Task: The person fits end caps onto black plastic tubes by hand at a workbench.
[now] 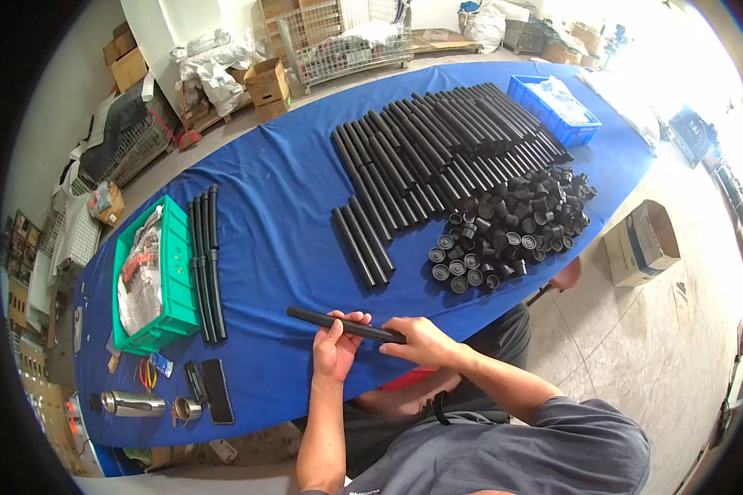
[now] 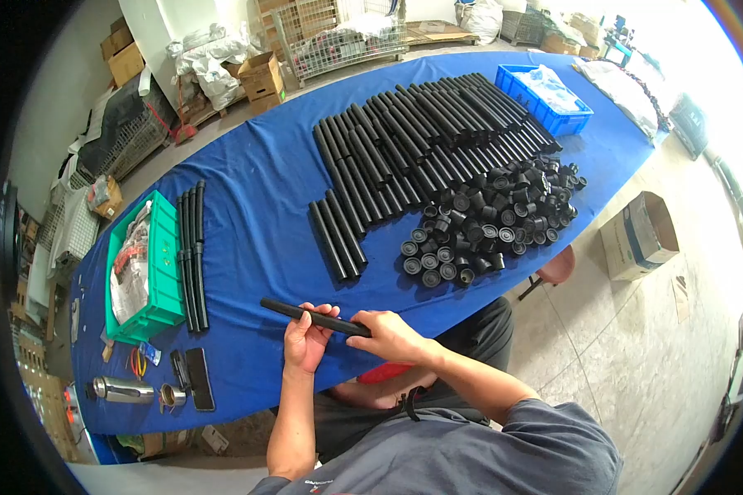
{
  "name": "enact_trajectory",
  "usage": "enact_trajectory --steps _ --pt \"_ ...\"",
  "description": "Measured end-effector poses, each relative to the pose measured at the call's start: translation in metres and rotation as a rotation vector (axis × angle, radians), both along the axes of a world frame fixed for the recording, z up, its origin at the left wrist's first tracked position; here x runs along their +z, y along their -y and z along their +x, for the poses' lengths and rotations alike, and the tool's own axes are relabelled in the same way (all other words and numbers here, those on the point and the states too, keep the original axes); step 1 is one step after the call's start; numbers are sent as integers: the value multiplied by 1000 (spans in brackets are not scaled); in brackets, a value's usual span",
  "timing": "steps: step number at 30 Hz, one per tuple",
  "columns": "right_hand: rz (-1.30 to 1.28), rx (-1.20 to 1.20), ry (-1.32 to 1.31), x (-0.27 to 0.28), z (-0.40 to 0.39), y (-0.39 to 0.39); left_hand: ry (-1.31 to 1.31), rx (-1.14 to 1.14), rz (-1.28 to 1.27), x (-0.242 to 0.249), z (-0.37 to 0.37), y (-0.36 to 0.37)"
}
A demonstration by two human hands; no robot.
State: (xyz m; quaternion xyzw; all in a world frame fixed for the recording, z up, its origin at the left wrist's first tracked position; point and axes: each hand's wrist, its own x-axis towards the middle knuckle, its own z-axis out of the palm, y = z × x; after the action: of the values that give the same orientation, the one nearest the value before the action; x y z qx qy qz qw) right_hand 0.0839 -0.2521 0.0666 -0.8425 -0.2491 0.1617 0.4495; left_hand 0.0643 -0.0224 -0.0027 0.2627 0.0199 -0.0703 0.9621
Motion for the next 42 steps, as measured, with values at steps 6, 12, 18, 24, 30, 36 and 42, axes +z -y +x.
enact_trajectory --steps 6,12,18,24,30,36,42 --pt "0 3 443 -19 4 4 -21 10 26 8 2 4" --pt "-22 37 -403 39 10 5 -1 -11 32 3 0 1" --pt "41 57 142 -18 13 2 -18 12 41 3 -1 1" --pt "32 31 103 -21 16 2 -13 9 66 3 2 2" --pt "204 -14 -18 -14 17 2 31 54 40 -1 0 3" --pt "118 4 -151 -21 27 7 30 52 -12 3 5 2" --pt "143 8 -16 -26 22 8 44 13 36 2 4 0"
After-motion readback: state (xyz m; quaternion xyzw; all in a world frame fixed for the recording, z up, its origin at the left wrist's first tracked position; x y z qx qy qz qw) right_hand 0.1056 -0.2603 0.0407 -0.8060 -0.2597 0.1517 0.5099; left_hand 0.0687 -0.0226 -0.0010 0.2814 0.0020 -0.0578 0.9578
